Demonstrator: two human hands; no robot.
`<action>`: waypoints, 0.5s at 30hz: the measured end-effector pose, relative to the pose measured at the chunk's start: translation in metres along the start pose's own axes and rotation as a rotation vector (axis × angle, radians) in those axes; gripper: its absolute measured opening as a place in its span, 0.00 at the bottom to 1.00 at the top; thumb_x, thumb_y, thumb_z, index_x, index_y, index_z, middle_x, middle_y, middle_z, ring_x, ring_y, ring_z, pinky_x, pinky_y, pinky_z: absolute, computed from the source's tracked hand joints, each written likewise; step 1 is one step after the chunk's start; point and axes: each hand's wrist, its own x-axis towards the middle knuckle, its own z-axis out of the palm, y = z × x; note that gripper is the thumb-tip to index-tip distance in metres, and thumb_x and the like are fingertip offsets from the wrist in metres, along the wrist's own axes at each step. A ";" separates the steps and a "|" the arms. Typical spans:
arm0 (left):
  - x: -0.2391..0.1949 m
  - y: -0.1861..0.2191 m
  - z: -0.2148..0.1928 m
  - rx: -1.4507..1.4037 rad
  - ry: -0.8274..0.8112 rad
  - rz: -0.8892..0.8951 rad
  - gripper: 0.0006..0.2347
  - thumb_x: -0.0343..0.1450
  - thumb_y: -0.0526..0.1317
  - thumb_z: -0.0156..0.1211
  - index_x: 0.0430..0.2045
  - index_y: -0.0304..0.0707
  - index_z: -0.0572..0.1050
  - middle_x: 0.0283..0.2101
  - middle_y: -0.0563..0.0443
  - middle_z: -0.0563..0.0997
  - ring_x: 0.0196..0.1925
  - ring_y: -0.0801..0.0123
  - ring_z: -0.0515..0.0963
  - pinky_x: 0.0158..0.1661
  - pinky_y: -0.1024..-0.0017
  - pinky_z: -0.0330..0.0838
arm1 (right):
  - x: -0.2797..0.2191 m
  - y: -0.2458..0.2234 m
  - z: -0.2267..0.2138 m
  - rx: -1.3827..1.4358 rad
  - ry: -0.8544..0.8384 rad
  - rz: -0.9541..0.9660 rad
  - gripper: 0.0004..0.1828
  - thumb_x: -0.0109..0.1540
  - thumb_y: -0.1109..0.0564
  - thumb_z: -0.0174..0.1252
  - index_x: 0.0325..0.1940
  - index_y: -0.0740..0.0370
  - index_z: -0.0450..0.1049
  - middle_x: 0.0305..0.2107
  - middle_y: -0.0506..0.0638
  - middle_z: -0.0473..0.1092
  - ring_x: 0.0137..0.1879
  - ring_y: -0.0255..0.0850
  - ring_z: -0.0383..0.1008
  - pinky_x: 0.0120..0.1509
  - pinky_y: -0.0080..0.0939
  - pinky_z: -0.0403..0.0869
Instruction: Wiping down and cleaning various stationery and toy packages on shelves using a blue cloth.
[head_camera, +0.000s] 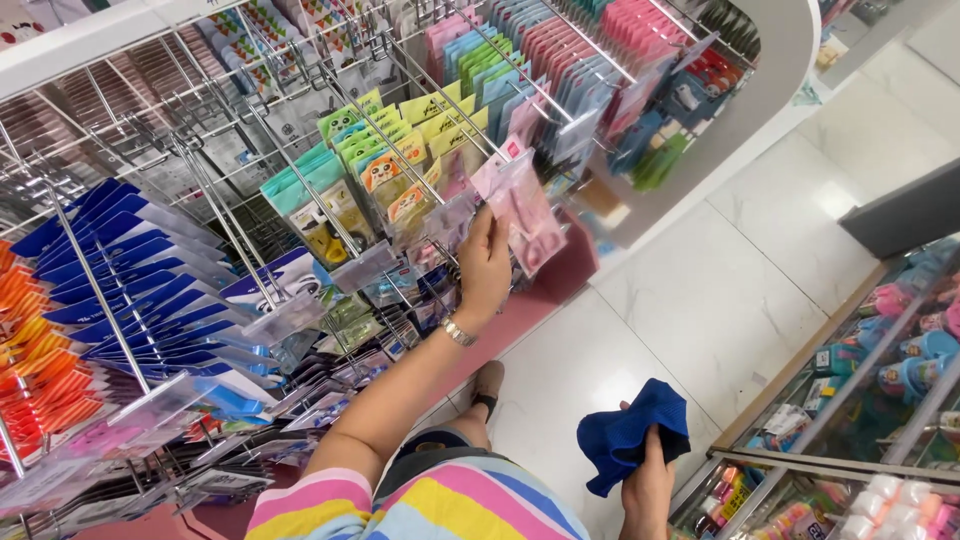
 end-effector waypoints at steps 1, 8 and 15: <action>-0.001 0.000 -0.001 -0.002 -0.002 -0.022 0.10 0.82 0.40 0.52 0.40 0.29 0.71 0.30 0.38 0.73 0.29 0.54 0.69 0.33 0.63 0.67 | 0.006 0.001 -0.002 0.032 -0.014 0.003 0.28 0.72 0.48 0.43 0.73 0.65 0.57 0.57 0.64 0.70 0.60 0.53 0.72 0.62 0.54 0.73; 0.007 0.007 0.001 -0.026 -0.038 -0.115 0.09 0.78 0.39 0.56 0.48 0.34 0.77 0.25 0.46 0.76 0.25 0.69 0.71 0.30 0.69 0.65 | 0.017 -0.013 0.013 0.016 -0.040 0.004 0.28 0.72 0.48 0.42 0.73 0.63 0.56 0.58 0.65 0.69 0.61 0.53 0.72 0.63 0.55 0.73; -0.051 0.016 0.013 -0.247 -0.295 -0.184 0.11 0.77 0.37 0.54 0.51 0.34 0.76 0.31 0.51 0.81 0.30 0.80 0.73 0.31 0.76 0.69 | 0.053 0.013 -0.020 0.083 0.006 -0.061 0.29 0.72 0.46 0.46 0.73 0.66 0.59 0.61 0.60 0.68 0.63 0.50 0.71 0.64 0.50 0.71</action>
